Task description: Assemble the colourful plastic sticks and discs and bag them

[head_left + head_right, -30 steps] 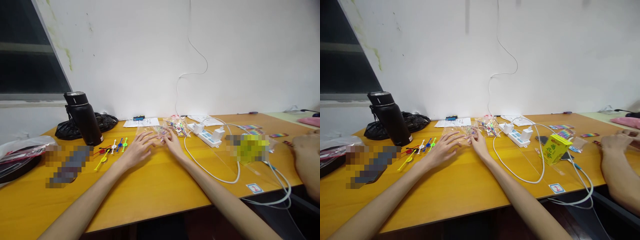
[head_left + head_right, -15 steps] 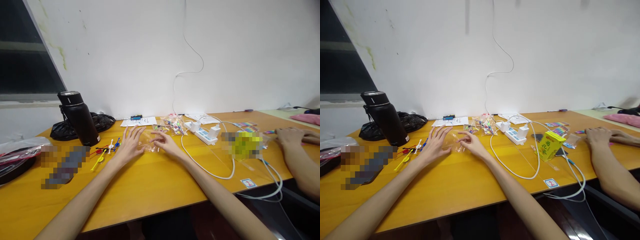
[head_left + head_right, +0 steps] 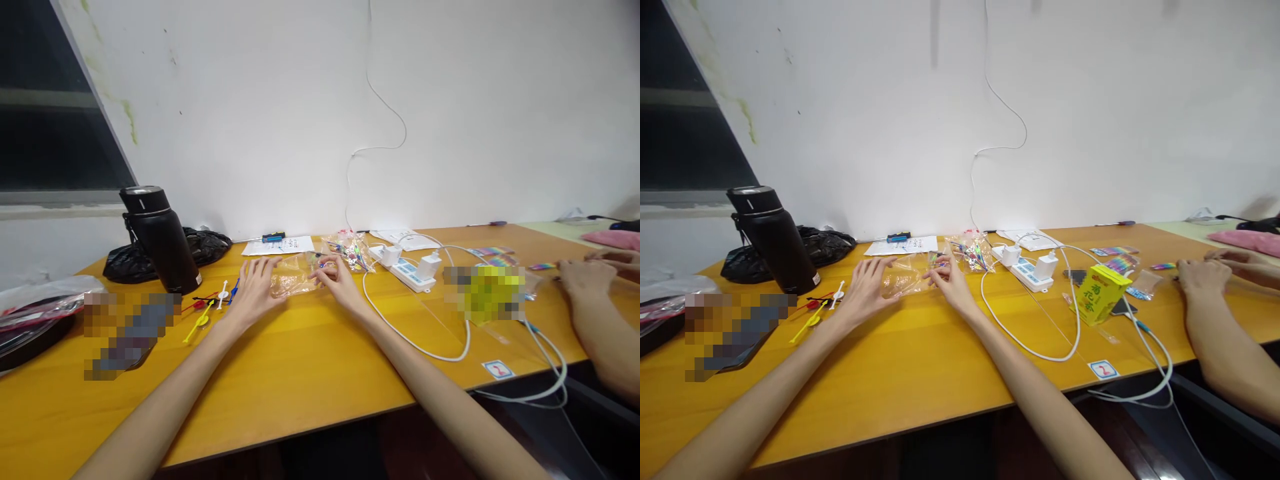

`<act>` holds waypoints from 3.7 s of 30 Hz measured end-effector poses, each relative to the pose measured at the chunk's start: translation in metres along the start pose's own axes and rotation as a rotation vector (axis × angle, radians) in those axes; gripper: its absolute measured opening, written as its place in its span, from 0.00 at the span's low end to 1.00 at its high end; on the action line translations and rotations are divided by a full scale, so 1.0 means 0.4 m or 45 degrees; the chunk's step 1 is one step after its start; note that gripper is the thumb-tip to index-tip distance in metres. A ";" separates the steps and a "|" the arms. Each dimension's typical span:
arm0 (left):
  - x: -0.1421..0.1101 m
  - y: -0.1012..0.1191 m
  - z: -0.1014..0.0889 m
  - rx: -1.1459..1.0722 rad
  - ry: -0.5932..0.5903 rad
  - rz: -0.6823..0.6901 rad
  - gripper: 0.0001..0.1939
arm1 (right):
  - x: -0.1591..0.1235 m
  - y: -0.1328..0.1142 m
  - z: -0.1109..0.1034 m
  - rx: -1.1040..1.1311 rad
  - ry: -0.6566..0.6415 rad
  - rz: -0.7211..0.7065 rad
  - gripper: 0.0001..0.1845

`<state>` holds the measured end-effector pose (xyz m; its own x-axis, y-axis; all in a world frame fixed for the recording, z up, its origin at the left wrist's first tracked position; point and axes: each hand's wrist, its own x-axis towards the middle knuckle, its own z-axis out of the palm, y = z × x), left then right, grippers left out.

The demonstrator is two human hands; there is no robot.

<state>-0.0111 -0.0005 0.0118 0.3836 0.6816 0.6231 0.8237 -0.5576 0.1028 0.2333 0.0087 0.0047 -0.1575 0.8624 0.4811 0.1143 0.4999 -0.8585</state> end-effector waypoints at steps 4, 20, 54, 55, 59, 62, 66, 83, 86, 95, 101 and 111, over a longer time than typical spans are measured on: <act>0.000 0.002 -0.003 -0.041 -0.015 -0.022 0.39 | -0.006 -0.020 0.000 -0.385 0.138 -0.278 0.08; -0.002 0.007 -0.008 -0.062 -0.003 0.018 0.42 | -0.002 -0.035 0.013 -0.175 -0.105 -0.003 0.15; 0.032 -0.074 0.007 -0.813 0.557 -0.734 0.31 | -0.014 0.047 0.079 -0.030 -0.161 0.293 0.11; 0.034 -0.080 0.011 -0.876 0.553 -0.799 0.31 | -0.012 0.053 0.091 -0.079 -0.229 0.277 0.10; 0.041 -0.092 0.014 -0.982 0.617 -0.894 0.29 | 0.015 0.067 0.136 -0.267 -0.271 0.143 0.10; 0.044 -0.101 0.005 -0.971 0.698 -0.901 0.28 | 0.056 0.078 0.175 -0.358 -0.311 0.096 0.12; 0.043 -0.109 -0.001 -0.954 0.715 -0.914 0.28 | 0.121 0.083 0.259 -0.562 -0.294 0.211 0.15; 0.020 -0.057 0.022 -0.765 0.545 -0.596 0.31 | 0.343 0.013 0.199 -0.385 -0.478 0.220 0.13; 0.017 -0.022 0.007 -0.710 0.509 -0.538 0.29 | 0.379 -0.091 0.070 -0.335 -0.383 0.056 0.10; 0.005 0.009 0.027 -0.689 0.343 -0.529 0.28 | 0.302 -0.365 -0.114 -0.426 -0.044 -0.256 0.10; 0.002 -0.005 0.041 -0.621 0.290 -0.539 0.29 | 0.261 -0.419 -0.079 -0.587 -0.257 -0.184 0.08; 0.002 0.005 0.036 -0.664 0.272 -0.531 0.28 | 0.269 -0.390 -0.010 -0.822 -0.673 0.033 0.08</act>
<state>-0.0031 0.0056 0.0013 -0.0555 0.8100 0.5837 0.5562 -0.4604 0.6918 0.2024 0.0237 0.1913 -0.5685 0.8033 0.1776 0.6388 0.5670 -0.5201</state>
